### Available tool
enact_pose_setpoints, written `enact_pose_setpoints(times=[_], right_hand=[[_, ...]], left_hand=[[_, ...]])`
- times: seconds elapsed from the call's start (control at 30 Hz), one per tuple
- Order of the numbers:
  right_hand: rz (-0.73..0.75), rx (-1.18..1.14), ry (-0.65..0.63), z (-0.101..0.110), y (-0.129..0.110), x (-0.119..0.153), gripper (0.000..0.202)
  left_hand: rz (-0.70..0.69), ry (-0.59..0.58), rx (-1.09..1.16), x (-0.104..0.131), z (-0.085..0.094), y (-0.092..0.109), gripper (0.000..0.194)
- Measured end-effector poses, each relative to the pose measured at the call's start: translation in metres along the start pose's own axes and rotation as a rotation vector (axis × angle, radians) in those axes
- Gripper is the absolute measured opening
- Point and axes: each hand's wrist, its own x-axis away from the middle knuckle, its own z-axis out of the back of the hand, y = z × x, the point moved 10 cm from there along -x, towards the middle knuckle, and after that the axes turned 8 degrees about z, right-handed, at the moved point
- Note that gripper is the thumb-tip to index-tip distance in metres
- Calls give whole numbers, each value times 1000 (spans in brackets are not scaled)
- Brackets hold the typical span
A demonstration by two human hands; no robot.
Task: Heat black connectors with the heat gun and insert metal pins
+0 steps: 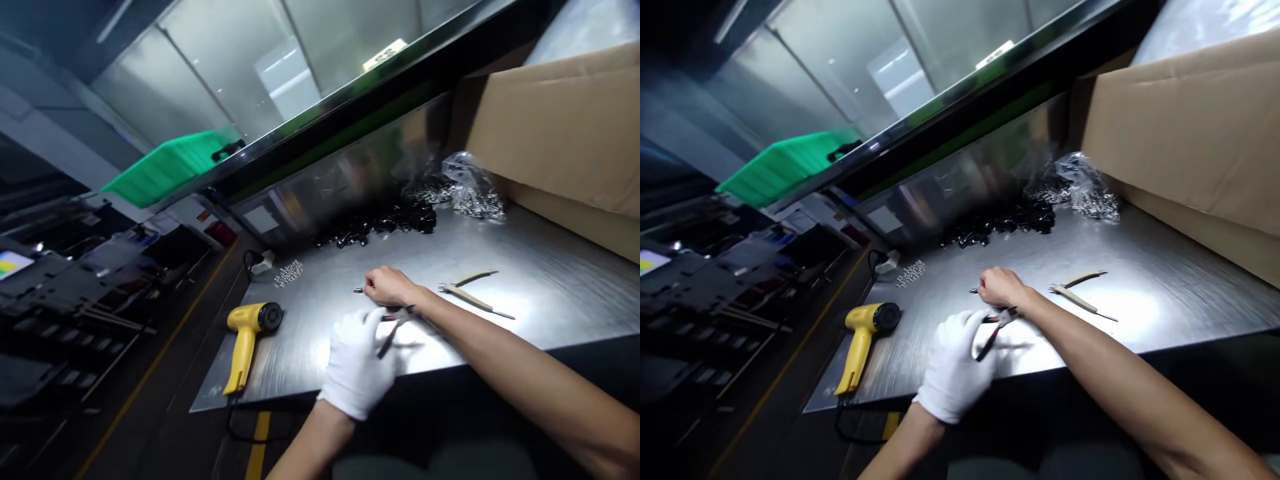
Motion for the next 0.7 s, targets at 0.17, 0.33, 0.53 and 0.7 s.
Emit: enact_pose_setpoints(times=[0.17, 0.33, 0.53, 0.7], right_hand=[[11, 194, -141, -13, 2, -30, 29], [60, 384, -216, -17, -53, -93, 30], [91, 592, -256, -21, -122, -164, 34], [123, 730, -236, -23, -167, -200, 37]], left_hand=[[346, 133, -17, 51, 5, -140, 32], [434, 341, -44, 73, 20, -194, 33], [493, 405, -11, 85, 16, -204, 25], [525, 445, 78, 91, 15, -209, 25]])
